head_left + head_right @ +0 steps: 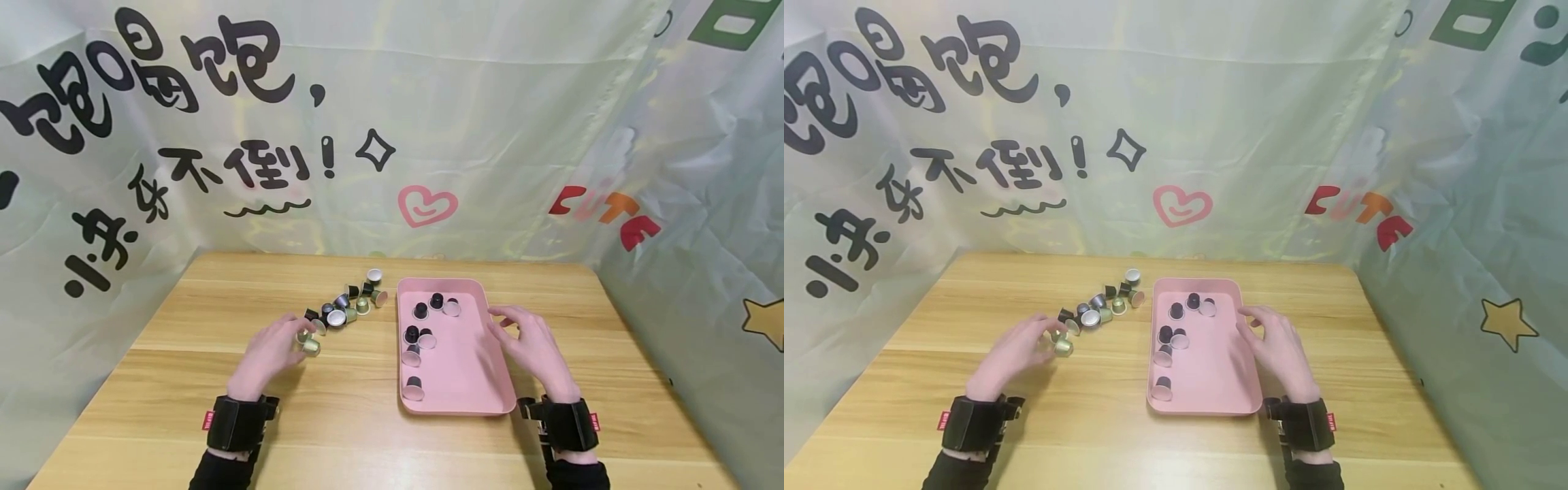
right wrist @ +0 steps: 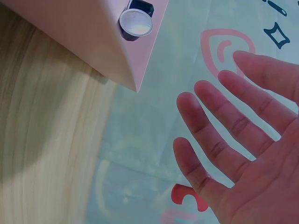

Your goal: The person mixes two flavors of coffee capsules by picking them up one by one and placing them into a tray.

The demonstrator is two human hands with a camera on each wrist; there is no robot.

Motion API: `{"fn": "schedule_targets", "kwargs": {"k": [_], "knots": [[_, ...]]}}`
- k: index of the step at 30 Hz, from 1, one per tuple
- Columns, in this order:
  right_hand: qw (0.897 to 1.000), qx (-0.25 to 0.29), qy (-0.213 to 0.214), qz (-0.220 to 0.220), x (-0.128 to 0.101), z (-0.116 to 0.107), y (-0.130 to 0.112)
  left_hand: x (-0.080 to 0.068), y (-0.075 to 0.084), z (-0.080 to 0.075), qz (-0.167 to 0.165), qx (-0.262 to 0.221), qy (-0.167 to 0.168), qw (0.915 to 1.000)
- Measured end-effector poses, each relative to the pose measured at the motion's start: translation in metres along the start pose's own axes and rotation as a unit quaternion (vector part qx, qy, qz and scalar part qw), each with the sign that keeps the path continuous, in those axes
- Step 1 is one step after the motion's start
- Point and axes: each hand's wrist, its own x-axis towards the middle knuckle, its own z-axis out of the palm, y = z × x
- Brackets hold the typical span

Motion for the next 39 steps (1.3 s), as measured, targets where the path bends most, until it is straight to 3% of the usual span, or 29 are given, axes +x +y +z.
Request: {"fn": "schedule_targets", "kwargs": {"k": [7,24,39], "knots": [[1.0,0.004,-0.004,0.007,0.001,0.0,0.0,0.0,-0.002,0.005,-0.025,-0.021,-0.021,0.9992],[1.0,0.006,-0.001,0.003,-0.001,0.0,0.0,0.007,0.001,0.018,0.014,0.0,0.007,0.9999],[1.0,0.006,-0.002,0.003,0.0,0.0,0.0,0.01,0.0,0.021,-0.017,-0.017,-0.041,0.9989]]}}
